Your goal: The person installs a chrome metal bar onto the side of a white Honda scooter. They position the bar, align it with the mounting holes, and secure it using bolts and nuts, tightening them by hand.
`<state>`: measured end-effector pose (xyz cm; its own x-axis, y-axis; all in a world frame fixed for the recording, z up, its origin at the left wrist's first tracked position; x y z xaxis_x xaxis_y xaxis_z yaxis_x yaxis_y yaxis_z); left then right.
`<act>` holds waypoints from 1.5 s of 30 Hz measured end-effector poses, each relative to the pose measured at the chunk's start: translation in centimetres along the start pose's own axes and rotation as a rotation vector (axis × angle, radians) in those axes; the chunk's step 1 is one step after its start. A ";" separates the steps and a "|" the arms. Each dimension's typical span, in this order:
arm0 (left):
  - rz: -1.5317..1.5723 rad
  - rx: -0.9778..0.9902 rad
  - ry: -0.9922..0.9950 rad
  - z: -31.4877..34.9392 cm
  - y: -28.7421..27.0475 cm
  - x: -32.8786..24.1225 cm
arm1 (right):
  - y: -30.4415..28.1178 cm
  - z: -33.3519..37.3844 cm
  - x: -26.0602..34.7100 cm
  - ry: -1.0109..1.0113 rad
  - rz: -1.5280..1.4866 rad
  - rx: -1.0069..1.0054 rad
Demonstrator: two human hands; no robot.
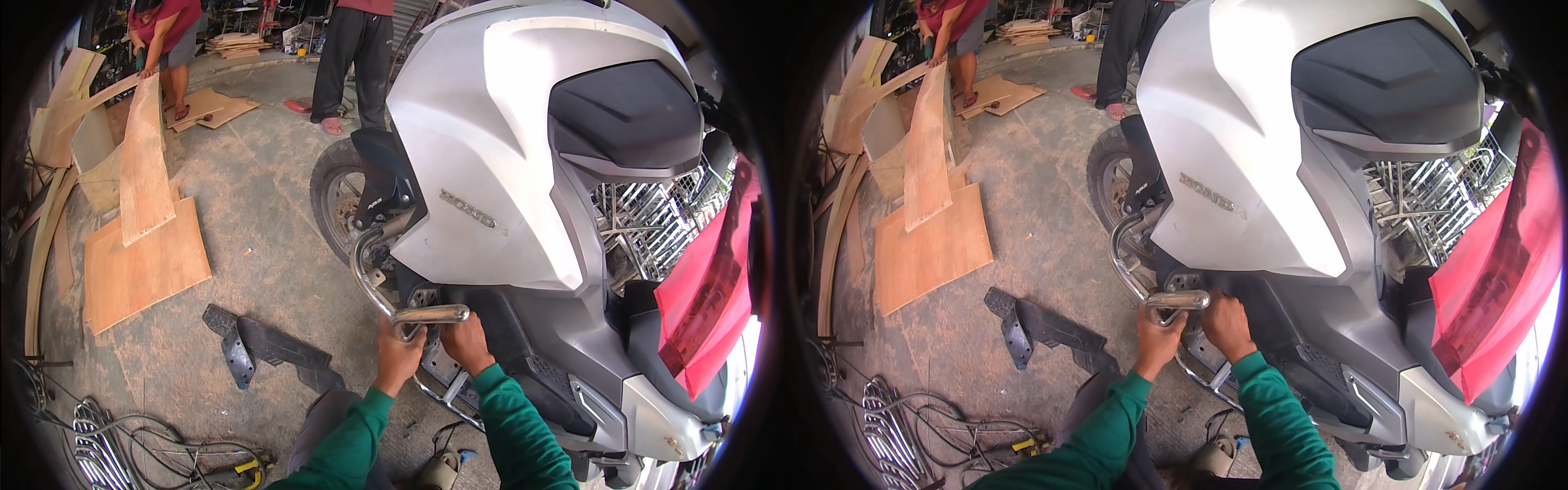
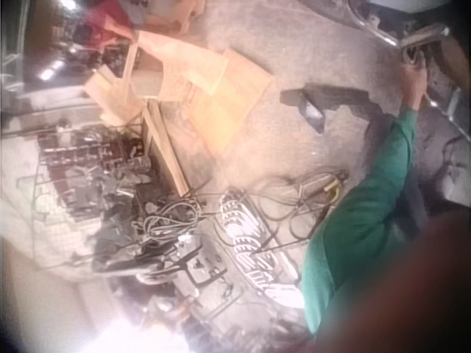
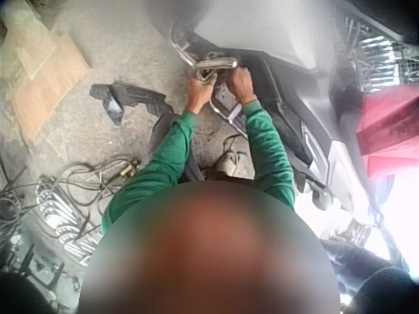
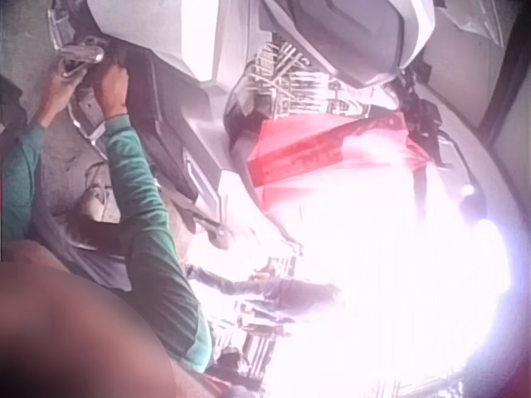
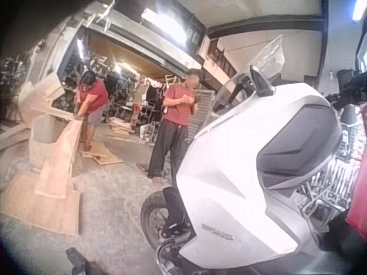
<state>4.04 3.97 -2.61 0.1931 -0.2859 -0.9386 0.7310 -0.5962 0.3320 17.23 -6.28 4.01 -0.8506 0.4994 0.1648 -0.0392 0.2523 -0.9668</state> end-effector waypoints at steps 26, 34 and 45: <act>-0.149 -0.070 0.211 0.2 -0.2 -1.3 | -0.2 0.2 0.7 0.170 -0.096 -0.128; -0.085 -0.025 0.238 0.3 -0.2 -1.5 | -0.5 0.3 0.7 0.021 -0.078 -0.219; -0.175 -0.032 0.182 -1.0 -0.5 -0.4 | 0.4 -1.5 1.2 -0.009 0.069 -0.087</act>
<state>4.20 5.11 -2.50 0.1744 -0.0395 -0.9839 0.7831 -0.6002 0.1629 16.92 -4.35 4.12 -0.8544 0.5106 0.0967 0.0647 0.2890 -0.9551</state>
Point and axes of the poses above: each hand's wrist, its own z-axis away from the middle knuckle, its own y-axis out of the palm, x = y × z, the point moved 6 cm from there along -z, towards the middle knuckle, and after that the axes turned 6 degrees about -y, right-handed, at the moved point
